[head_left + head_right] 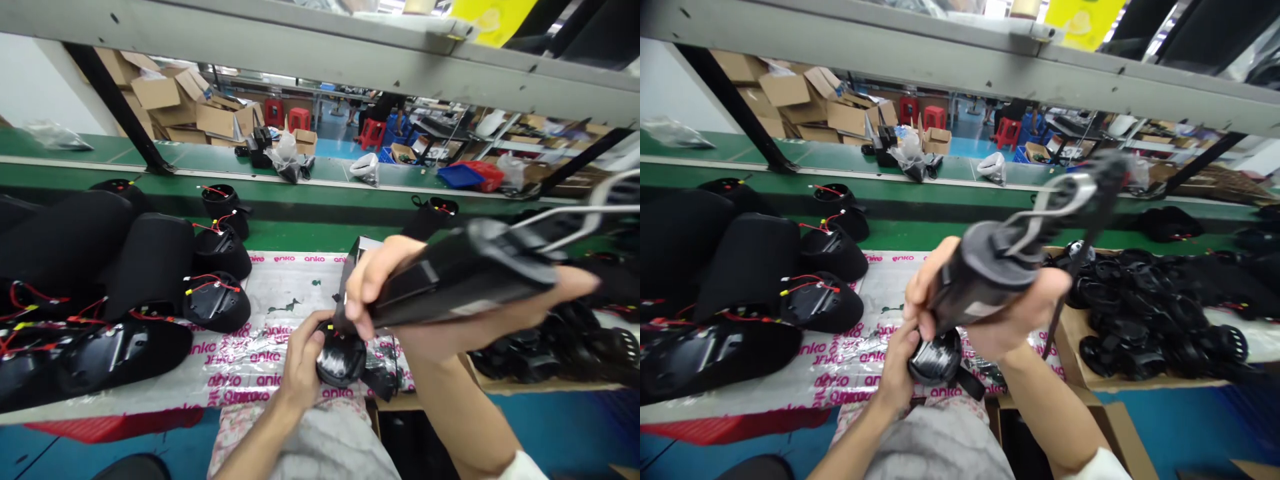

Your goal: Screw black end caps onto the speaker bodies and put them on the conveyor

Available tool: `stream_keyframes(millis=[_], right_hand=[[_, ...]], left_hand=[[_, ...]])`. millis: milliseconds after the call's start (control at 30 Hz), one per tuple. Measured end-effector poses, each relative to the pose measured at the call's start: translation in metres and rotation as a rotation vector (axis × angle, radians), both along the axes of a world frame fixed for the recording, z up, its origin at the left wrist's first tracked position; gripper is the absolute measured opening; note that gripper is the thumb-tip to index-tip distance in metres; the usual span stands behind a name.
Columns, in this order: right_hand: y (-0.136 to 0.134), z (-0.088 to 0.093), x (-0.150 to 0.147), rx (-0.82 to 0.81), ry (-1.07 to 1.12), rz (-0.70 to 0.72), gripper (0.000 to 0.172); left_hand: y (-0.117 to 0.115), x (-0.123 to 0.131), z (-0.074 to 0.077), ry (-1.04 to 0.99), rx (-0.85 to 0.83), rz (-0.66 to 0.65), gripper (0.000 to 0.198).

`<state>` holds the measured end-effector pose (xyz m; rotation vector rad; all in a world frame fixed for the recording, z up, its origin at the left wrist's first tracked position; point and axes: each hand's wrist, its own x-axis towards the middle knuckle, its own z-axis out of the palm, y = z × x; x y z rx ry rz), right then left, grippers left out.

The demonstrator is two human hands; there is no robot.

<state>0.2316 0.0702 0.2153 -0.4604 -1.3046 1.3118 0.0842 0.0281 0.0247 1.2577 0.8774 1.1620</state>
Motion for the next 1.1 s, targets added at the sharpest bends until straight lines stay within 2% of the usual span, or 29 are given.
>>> stream_keyframes(millis=[100,167,233,333,400,433,500,567,600,667,733,833,900,933,1100], right_hand=[[-0.014,0.014,0.030,0.093,0.008,-0.190,0.071],[-0.019,0.014,0.051,0.115,-0.009,-0.279,0.059],[-0.019,0.000,0.066,0.112,-0.019,-0.315,0.062],[-0.009,-0.042,0.072,0.130,-0.017,-0.340,0.081],[0.000,-0.074,0.068,0.189,-0.017,-0.391,0.086],[0.003,-0.086,0.065,0.206,-0.024,-0.411,0.086],[0.006,-0.104,0.060,0.201,-0.020,-0.451,0.085],[0.007,-0.111,0.058,0.145,-0.015,-0.457,0.086],[0.008,-0.112,0.058,0.119,-0.016,-0.449,0.087],[0.010,-0.114,0.059,0.076,-0.026,-0.409,0.089],[0.012,-0.119,0.063,0.001,-0.026,-0.316,0.090],[0.012,-0.124,0.071,-0.099,-0.011,-0.183,0.088],[0.007,-0.117,0.080,-0.054,-0.016,-0.117,0.088],[0.003,-0.109,0.085,-0.019,-0.017,-0.128,0.088],[-0.013,-0.059,0.099,-0.007,-0.011,-0.452,0.077]], left_hand=[[0.031,-0.014,0.007,-0.006,-0.003,-0.197,0.051],[0.057,-0.027,0.016,0.000,-0.001,-0.382,0.054],[0.081,-0.038,0.025,0.028,0.003,-0.556,0.054],[0.100,-0.048,0.033,0.055,0.008,-0.667,0.055],[0.094,-0.053,0.034,0.079,0.008,-0.606,0.056],[0.086,-0.055,0.033,0.100,0.003,-0.523,0.056],[0.060,-0.058,0.029,0.146,-0.018,-0.275,0.055],[0.029,-0.057,0.024,0.150,-0.050,-0.029,0.055],[0.015,-0.054,0.021,0.141,-0.073,0.051,0.056],[-0.007,-0.047,0.015,0.119,-0.118,0.180,0.057],[-0.015,-0.038,0.012,0.103,-0.113,0.245,0.055],[-0.006,-0.029,0.013,0.127,-0.035,0.229,0.049],[0.005,-0.027,0.015,0.159,0.000,0.158,0.048],[0.010,-0.027,0.016,0.167,0.012,0.116,0.047],[0.023,-0.026,0.012,0.120,0.052,-0.055,0.047]])
